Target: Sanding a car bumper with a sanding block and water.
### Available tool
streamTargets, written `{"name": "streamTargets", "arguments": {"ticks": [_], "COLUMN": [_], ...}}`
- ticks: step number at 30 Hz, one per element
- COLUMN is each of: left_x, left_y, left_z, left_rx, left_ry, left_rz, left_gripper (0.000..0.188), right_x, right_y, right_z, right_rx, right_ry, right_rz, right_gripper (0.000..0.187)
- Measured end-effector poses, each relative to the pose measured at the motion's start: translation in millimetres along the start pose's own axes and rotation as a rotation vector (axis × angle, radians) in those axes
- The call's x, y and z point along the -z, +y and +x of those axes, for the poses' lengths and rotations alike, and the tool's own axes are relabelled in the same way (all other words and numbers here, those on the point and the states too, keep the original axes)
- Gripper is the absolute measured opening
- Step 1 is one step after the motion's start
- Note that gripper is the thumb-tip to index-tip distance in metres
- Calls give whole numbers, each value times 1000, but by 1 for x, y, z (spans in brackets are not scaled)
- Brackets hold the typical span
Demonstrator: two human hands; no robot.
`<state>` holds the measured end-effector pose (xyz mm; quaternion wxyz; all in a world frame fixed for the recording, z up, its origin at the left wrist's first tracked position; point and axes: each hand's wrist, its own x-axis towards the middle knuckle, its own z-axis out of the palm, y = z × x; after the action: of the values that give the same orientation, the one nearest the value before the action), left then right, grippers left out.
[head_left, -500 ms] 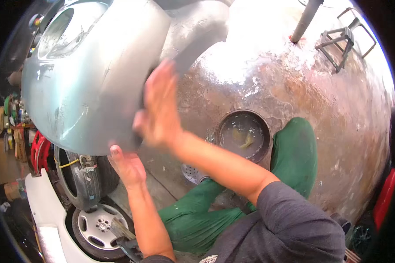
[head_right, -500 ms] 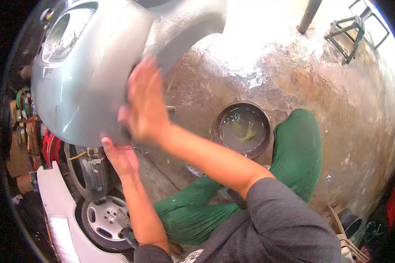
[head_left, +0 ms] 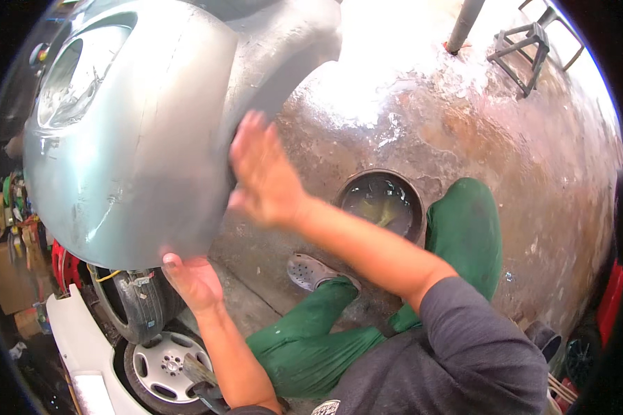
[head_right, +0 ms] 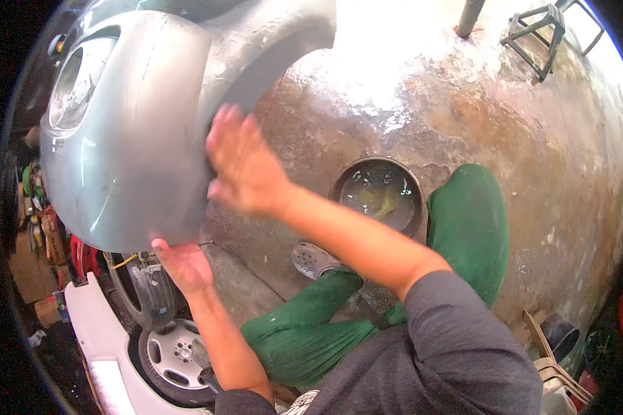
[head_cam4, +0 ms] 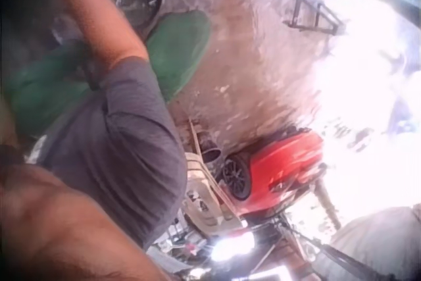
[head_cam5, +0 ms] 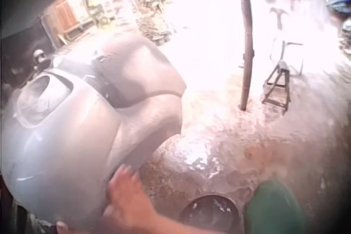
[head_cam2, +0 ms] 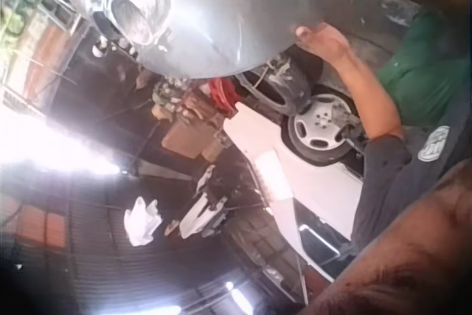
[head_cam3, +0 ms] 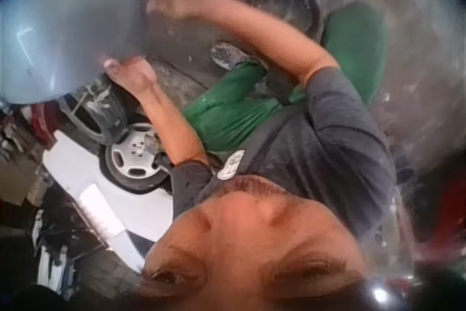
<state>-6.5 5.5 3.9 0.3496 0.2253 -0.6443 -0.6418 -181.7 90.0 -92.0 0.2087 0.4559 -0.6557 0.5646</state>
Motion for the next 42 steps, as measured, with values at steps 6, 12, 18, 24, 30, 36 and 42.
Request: {"name": "streamTargets", "arguments": {"ticks": [6,12,18,24,30,36,42], "left_x": [4,8,13,10,9,9,3], "left_y": [-4,1,0,0,-4,-1,4], "left_z": [5,1,4,0,3,0,4], "left_rx": [18,8,-27,-3,19,9,-14], "left_ry": [17,22,8,2,32,14,33], "left_rz": [16,22,26,-30,-23,-23,-2], "left_gripper": [74,76,76,71,66,64,69], "right_x": [9,4,-5,24,32,51,26], "right_y": [62,34,56,45,39,34,-48], "right_z": [69,17,52,43,66,56,42], "right_rx": [-747,-253,-597,-151,-557,-60,-248], "right_ry": [487,216,426,92,201,-56,40], "right_rz": [355,109,284,73,56,-200,-11], "right_gripper": [71,65,66,71,71,69,69]}}
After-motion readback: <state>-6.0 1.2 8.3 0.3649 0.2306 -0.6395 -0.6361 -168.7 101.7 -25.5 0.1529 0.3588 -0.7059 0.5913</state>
